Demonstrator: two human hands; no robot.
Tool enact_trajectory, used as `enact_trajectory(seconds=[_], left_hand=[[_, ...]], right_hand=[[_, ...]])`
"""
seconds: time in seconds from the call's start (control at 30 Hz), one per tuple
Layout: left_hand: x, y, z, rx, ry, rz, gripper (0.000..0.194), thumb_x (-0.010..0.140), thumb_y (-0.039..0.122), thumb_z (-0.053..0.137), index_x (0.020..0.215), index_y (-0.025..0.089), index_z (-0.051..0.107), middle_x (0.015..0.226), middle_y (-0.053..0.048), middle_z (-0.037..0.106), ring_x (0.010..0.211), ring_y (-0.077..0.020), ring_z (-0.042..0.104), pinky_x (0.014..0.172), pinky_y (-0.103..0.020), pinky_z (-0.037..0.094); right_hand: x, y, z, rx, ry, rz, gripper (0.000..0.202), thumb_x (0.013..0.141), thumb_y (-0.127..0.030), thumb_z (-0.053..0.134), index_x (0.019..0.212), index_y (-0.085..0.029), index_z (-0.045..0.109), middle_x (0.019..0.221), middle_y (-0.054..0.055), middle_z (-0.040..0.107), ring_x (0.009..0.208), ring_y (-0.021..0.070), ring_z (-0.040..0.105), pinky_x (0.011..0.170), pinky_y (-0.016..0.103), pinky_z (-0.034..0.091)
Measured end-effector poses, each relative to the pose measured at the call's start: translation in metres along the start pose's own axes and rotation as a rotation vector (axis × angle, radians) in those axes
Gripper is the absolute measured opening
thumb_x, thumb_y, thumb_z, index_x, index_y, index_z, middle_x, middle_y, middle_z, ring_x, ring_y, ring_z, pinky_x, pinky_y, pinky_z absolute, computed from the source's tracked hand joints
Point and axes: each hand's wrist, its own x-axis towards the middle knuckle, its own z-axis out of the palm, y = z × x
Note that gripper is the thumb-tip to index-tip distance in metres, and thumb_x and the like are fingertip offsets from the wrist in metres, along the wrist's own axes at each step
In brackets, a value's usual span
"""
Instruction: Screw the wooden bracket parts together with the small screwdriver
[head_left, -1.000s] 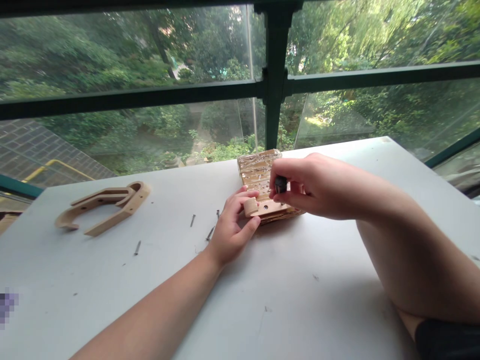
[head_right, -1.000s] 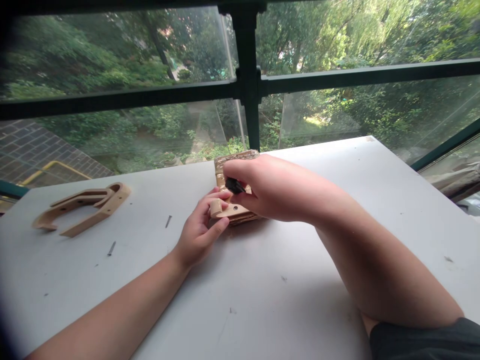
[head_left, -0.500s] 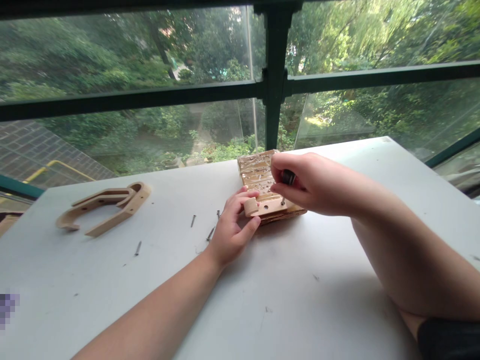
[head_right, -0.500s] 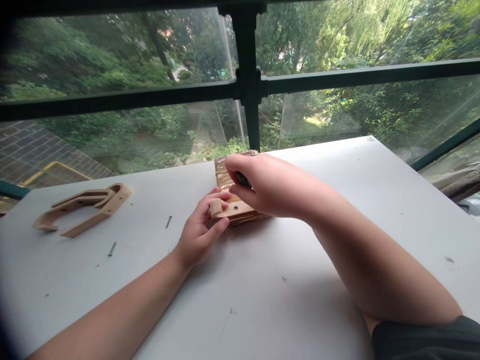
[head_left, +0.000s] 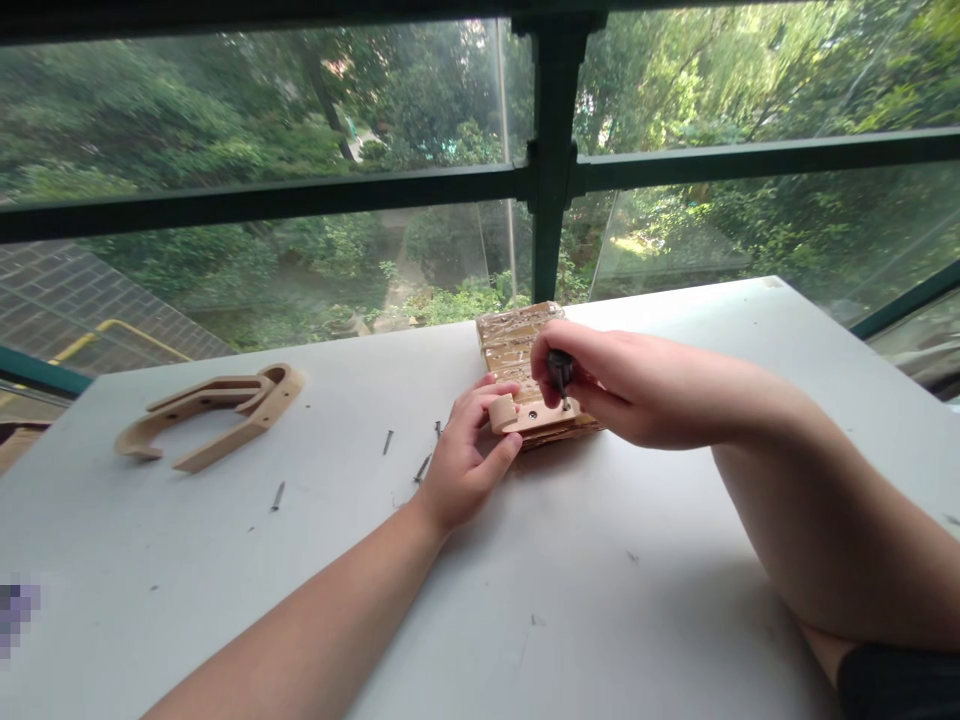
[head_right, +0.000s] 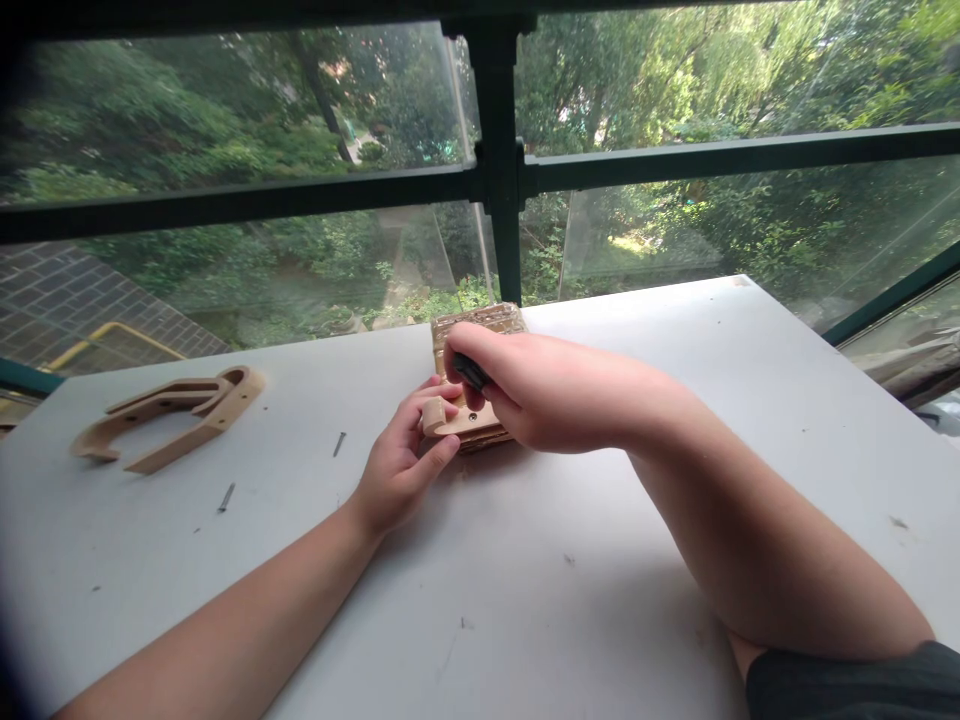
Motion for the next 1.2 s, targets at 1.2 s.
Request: enact_trajectory(seconds=[1.2], left_hand=[[-0.0009,0.0027,-0.0009,0.014,0.0,-0.019,0.026,0.093,0.038,0.063,0.115,0.025,0.058,0.146,-0.01,0.056,0.154,-0.0291,0.03,0.126,-0.053,0.029]], right_hand=[[0.005,-0.0029,-0.0026,-0.223,0.098,0.075,0.013,0.087,-0.029,0.061,0.086,-0.021,0.05,0.073,0.0,0.056,0.062,0.0125,0.041,0.06,0.028,0.025]])
